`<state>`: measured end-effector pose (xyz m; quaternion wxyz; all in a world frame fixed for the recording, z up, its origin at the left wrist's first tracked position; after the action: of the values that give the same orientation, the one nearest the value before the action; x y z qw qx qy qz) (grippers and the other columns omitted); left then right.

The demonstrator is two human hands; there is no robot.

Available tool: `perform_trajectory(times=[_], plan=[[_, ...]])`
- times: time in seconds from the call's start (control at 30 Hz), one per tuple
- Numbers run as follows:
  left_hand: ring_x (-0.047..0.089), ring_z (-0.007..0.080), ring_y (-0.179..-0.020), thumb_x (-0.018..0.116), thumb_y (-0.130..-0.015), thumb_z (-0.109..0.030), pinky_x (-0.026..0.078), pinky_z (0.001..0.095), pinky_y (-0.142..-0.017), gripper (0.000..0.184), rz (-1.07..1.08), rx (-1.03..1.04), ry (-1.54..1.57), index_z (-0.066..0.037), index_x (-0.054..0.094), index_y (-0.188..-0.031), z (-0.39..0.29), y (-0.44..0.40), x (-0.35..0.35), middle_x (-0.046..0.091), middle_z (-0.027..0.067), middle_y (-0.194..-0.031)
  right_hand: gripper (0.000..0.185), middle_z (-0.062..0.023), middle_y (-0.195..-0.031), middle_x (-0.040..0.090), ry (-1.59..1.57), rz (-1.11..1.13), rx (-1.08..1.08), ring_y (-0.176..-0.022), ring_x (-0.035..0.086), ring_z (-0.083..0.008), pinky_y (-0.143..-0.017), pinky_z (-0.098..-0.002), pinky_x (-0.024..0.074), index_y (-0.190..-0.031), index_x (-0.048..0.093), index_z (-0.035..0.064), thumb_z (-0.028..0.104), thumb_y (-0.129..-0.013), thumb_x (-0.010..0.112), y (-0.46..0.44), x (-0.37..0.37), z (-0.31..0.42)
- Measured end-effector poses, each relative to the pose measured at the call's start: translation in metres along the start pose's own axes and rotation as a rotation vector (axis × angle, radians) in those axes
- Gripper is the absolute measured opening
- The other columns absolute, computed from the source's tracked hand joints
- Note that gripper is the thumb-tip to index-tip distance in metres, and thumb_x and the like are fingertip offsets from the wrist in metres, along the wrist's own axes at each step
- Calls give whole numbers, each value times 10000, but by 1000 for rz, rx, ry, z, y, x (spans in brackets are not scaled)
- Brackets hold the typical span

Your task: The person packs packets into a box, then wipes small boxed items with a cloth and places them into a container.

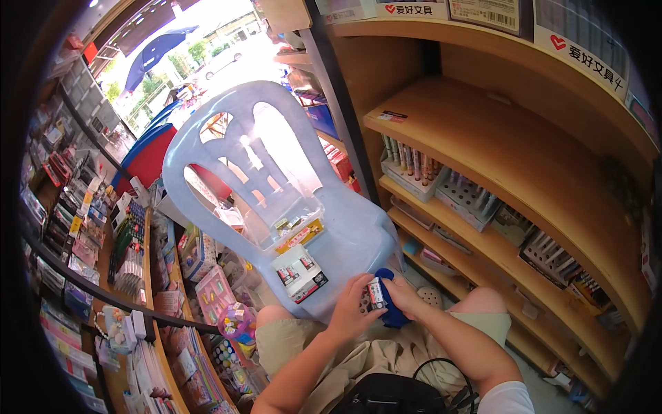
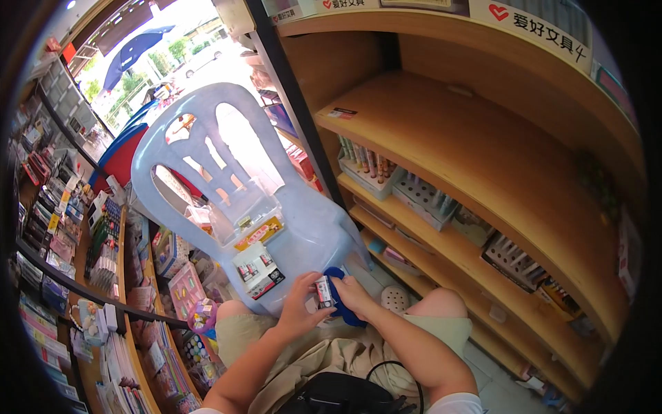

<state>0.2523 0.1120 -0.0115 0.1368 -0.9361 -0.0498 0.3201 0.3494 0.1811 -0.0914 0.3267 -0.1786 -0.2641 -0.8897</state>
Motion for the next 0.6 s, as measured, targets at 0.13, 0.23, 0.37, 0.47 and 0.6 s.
perform_trajectory(times=[0.13,0.23,0.37,0.47,0.6], plan=[[512,270,-1101,790,-640,-47,472,364,-894,718,-76,-10,-63,-13,398,-1240,9,5,8,435,151,-1247,227,-66,-834,661,-23,11,-89,-700,633,-130,-613,-255,503,-1006,615,16,151,-938,445,1,1,-1],[507,274,-1106,789,-642,-45,467,376,-897,714,-112,12,-81,-10,394,-1236,6,4,7,434,155,-1247,202,-70,-872,667,-94,30,-102,-734,645,-140,-646,-264,517,-1025,619,19,117,-923,475,-6,-6,-11],[513,300,-1097,797,-629,-65,448,369,-906,713,-107,45,-50,-8,407,-1222,3,-1,2,474,166,-1210,162,-75,-896,671,-316,86,-18,-753,649,-141,-673,-268,530,-1008,633,25,90,-891,542,-5,-8,-11],[519,329,-1081,808,-612,-98,432,365,-913,713,-101,99,-135,-3,422,-1205,-3,-4,-4,511,181,-1165,144,-77,-891,672,-323,160,1,-751,654,-149,-652,-284,540,-989,643,28,73,-872,572,-3,-6,-8],[543,301,-1036,817,-613,-150,450,342,-877,696,-156,124,-285,-5,453,-1188,2,-7,-18,529,165,-1130,143,-95,-865,672,-216,40,-60,-696,658,-169,-563,-295,538,-998,622,27,85,-877,573,-5,-10,-4]])
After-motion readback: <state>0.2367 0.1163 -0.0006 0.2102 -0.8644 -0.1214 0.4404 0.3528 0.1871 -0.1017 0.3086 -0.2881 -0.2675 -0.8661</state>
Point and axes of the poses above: each hand's wrist, its own y-axis away from the middle knuckle, its own x-axis out of the palm, z = x × y, the point moved 5 cm from there along -y, towards the middle knuckle
